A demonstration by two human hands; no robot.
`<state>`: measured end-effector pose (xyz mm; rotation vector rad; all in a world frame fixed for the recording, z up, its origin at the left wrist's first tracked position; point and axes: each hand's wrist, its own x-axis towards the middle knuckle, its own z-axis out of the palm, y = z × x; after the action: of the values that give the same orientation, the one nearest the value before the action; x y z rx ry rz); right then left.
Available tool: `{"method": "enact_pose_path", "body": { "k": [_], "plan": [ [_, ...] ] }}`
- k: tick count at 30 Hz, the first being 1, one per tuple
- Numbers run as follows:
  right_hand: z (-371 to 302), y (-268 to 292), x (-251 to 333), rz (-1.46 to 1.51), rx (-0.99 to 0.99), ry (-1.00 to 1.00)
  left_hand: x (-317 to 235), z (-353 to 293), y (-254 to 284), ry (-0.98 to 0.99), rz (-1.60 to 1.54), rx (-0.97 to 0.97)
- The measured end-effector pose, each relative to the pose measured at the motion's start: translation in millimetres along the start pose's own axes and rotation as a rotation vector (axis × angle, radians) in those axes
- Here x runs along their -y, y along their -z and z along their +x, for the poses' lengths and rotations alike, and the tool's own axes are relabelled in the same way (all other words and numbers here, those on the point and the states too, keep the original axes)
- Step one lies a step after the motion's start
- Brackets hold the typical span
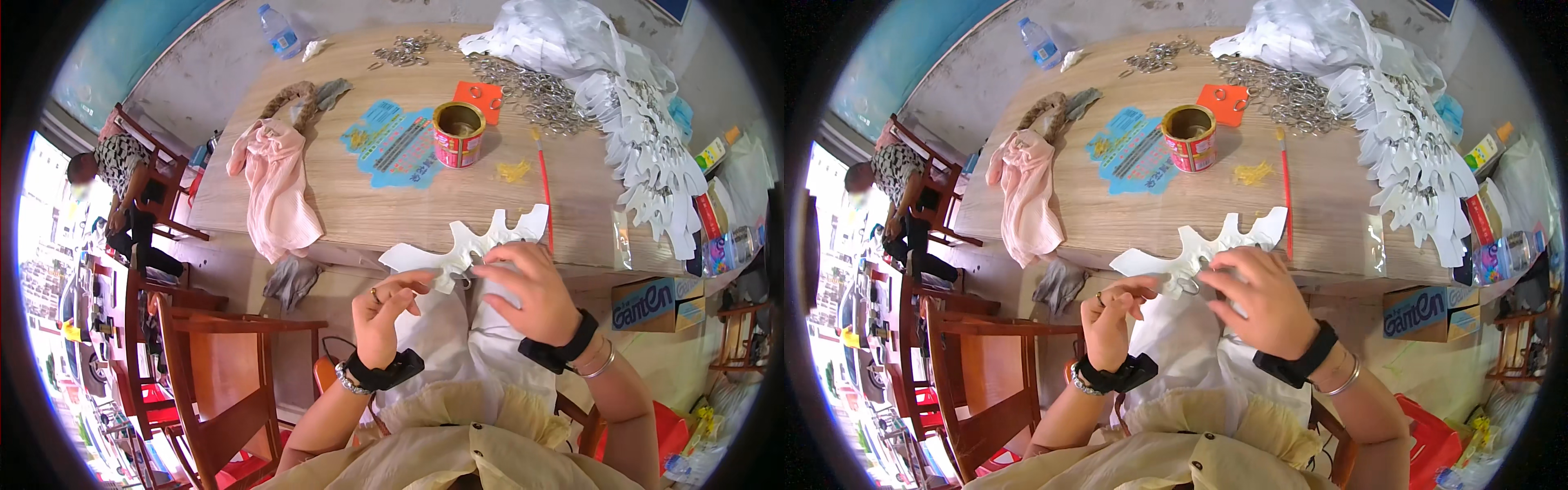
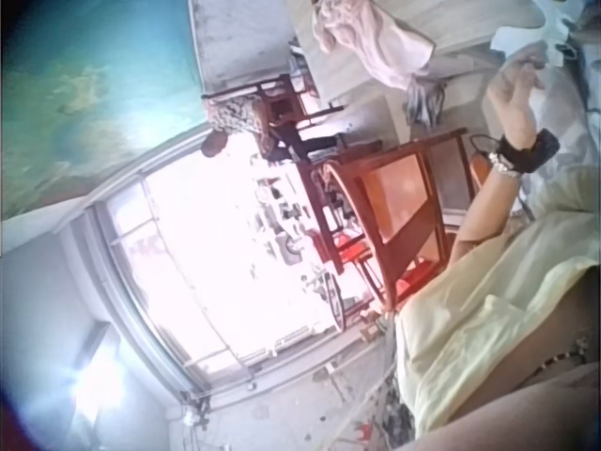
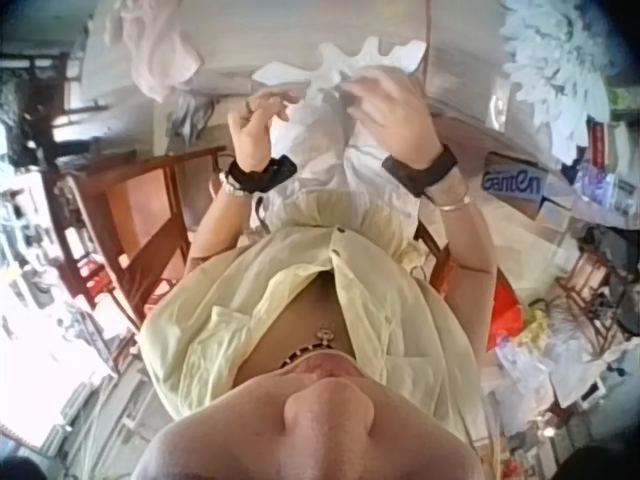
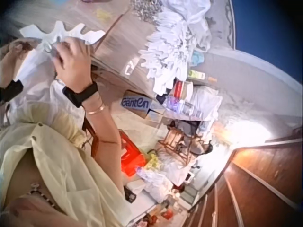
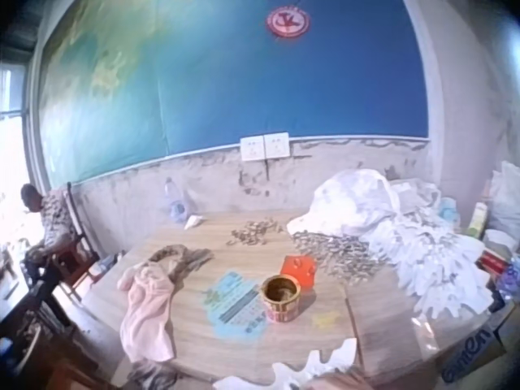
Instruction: Applying adhesive to a shoe component with a brush.
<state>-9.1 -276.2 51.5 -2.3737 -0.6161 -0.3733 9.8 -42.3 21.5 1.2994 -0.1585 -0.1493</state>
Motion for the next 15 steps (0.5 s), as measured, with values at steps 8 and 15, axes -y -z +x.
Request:
{"method": "enact_pose_path", "body": {
  "k": [8, 15],
  "plan": [
    [4, -28, -1, -0.263, -0.047, 0.152, 17, 4, 32, 0.085, -0.575, 0.265],
    [4, -29, 0, -0.257, -0.066, 0.141, 17, -9, -1, 0.491, 0.004, 0.175]
  ]
}}
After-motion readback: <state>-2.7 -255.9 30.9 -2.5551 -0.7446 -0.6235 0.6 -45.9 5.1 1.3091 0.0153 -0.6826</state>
